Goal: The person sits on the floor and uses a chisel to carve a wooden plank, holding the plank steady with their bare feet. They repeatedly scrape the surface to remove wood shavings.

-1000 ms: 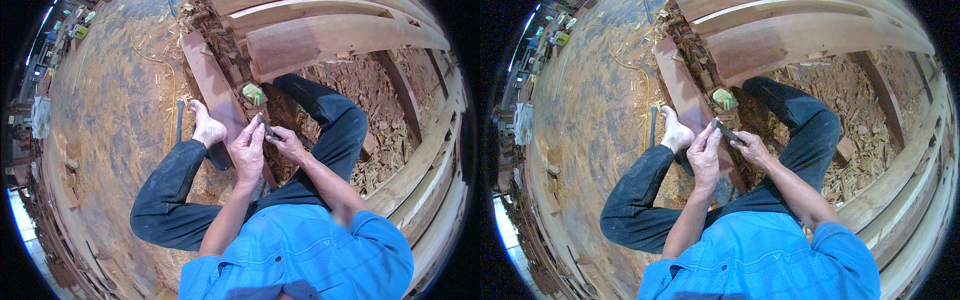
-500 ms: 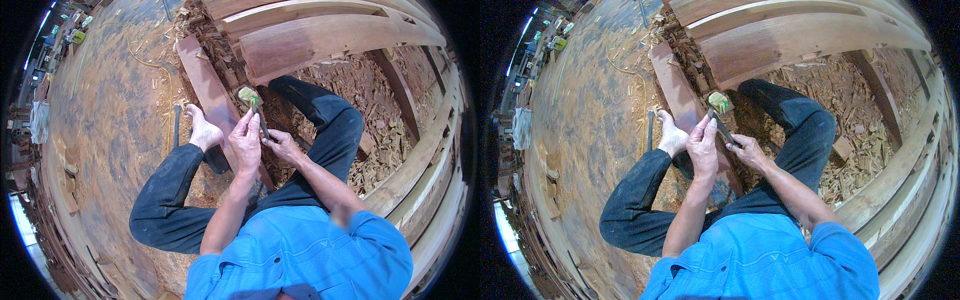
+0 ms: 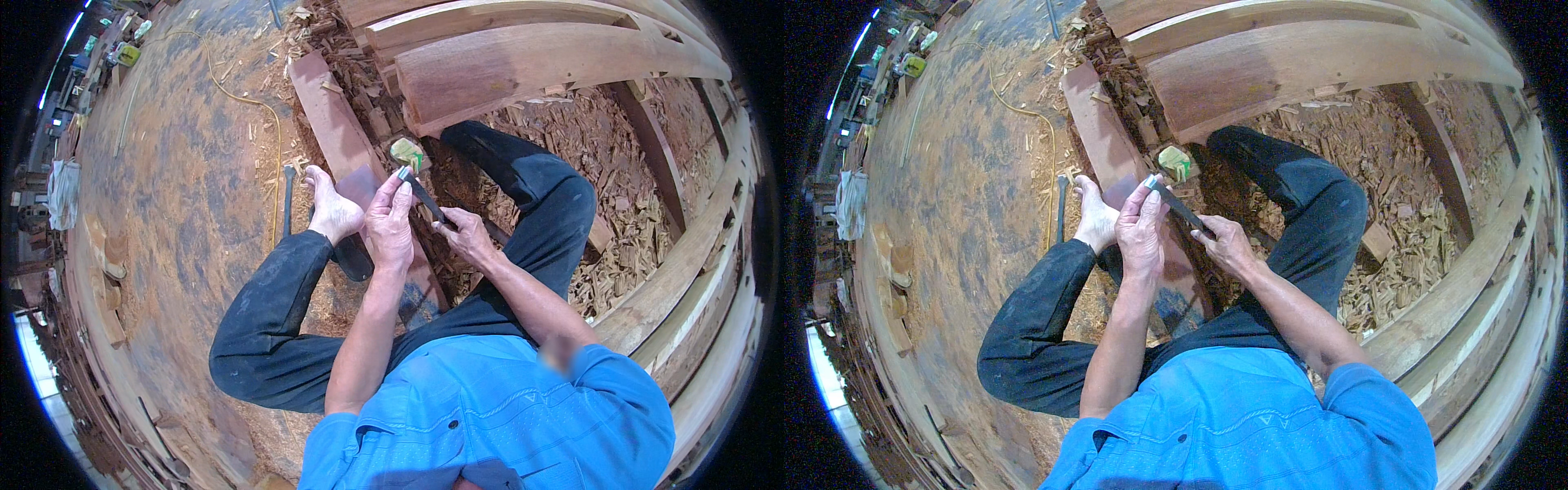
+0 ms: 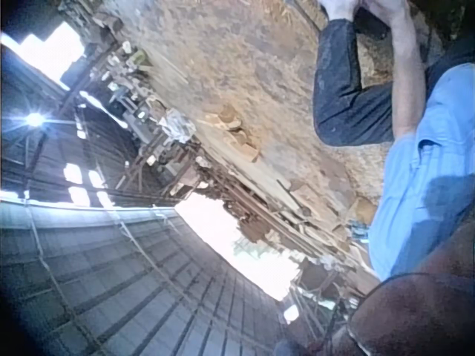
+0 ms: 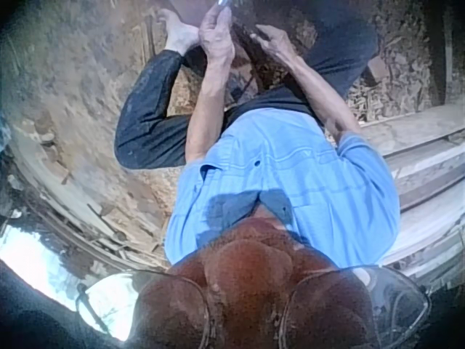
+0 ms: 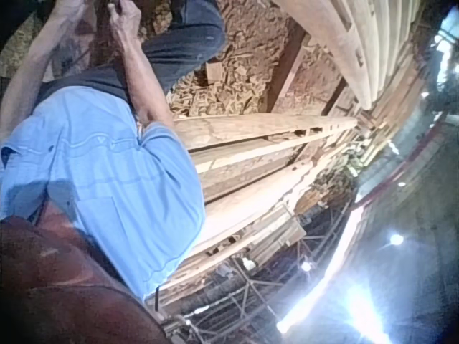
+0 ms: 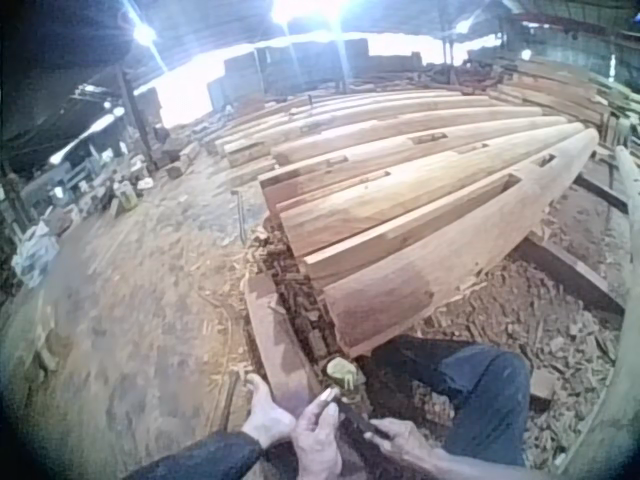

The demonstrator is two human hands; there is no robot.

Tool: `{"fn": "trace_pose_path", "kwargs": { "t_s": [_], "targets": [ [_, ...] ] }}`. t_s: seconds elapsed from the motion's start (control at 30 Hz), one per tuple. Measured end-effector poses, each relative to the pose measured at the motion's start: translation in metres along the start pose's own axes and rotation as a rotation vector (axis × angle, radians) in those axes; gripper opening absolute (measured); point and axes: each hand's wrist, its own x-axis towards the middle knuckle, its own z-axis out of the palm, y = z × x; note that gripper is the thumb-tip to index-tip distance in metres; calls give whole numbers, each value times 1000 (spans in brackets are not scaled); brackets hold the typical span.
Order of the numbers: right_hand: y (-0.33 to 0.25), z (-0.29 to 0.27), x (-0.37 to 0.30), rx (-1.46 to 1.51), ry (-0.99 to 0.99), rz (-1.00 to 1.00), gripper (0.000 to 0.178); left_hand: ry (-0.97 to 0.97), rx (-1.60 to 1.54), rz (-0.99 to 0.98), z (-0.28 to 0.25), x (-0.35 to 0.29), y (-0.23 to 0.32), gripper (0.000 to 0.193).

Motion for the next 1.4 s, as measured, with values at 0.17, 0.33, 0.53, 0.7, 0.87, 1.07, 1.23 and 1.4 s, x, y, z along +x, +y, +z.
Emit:
{"fn": "trace_pose_path", "kwargs": {
  "t_s": [0.17, 0.33, 0.53, 0.7, 0.87, 1.07, 1.23, 1.4],
  "targets": [
    [3, 2, 0, 24, 41, -18, 26, -35, -17, -8, 0, 0, 0, 32],
    [0, 0, 2, 13, 55, -41, 25, -79, -10, -19, -5, 2, -1, 33],
    [4, 1, 2, 9, 65, -42, 24, -135, -47, -33, -7, 2, 2, 35],
    [4, 1, 2, -2, 51, -16, 25, -151, -35, 2, -9, 1, 4, 39],
    [5, 1, 1, -8, 58, -29, 25, -174, -35, 22, -6, -4, 11, 42],
    [2, 0, 1, 39, 34, -53, 26, -171, -44, 10, 0, -15, 20, 42],
    [-14, -7, 1, 68, -81, 27, 26, -217, 78, -24, 0, -24, 30, 42],
    [-6, -5, 2, 11, -99, -56, 31, -87, 64, -20, -8, -22, 26, 46]
  ]
}}
